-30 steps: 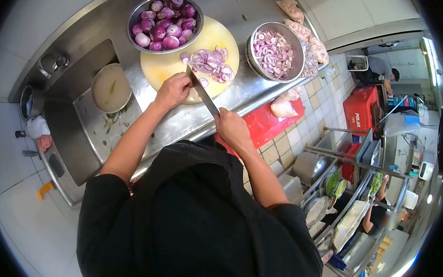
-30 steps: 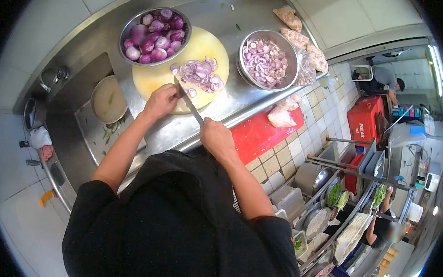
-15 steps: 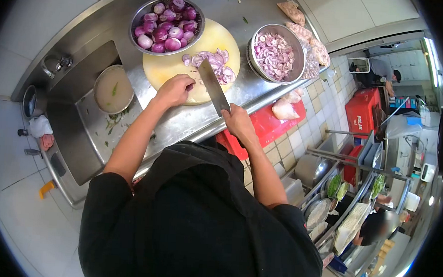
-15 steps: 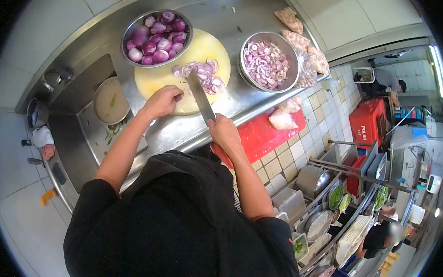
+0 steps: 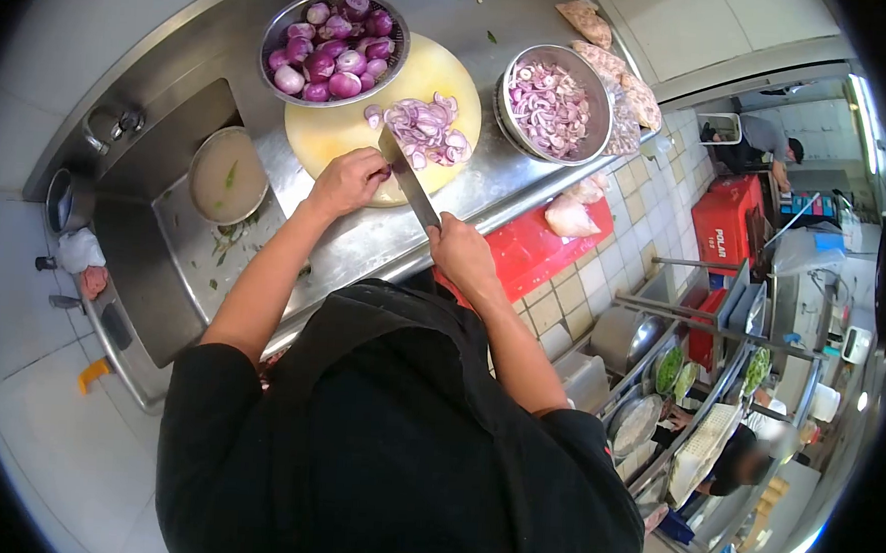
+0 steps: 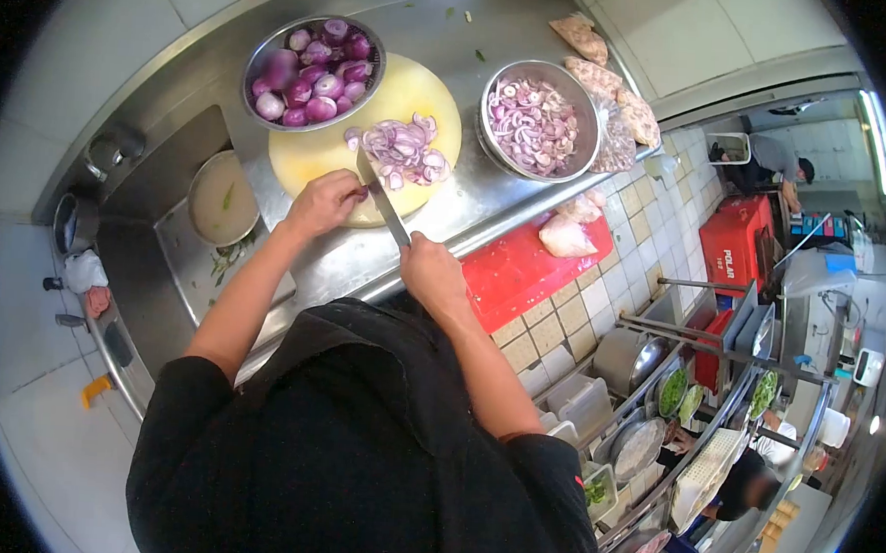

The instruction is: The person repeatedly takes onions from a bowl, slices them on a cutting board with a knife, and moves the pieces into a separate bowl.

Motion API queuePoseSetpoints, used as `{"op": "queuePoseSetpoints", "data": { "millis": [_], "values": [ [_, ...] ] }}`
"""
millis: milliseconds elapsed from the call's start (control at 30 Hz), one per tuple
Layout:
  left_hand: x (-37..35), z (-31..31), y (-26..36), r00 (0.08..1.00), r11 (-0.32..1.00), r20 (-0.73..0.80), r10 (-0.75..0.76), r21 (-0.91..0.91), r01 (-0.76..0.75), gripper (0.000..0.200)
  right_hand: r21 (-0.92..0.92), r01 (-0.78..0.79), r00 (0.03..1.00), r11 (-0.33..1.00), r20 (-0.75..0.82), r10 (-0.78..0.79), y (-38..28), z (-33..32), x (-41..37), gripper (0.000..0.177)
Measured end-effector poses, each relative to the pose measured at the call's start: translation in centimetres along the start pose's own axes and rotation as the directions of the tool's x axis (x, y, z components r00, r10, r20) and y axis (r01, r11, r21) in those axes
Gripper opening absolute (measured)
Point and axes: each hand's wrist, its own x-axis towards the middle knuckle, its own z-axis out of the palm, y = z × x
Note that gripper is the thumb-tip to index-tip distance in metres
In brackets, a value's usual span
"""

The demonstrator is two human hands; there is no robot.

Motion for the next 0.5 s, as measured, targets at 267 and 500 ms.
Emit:
{"op": "queuePoseSetpoints", "data": {
  "millis": [267,500],
  "values": [
    [0.1,0.6,-0.2,1.000,0.999,-0.010,-0.019,0.030,0.020,0.008,-0.046,0.080,0.996,0.996,-0.041,-0.082,-0.1,0.2,-1.0,0.025],
    [-0.5,1.3,-0.4,0.995,0.997,-0.062,-0.074,-0.032,0.072,0.010,-0.056,0.096,0.994,0.994,-0.049,-0.099,-0.3,1.1,-0.7,0.024]
  ]
}}
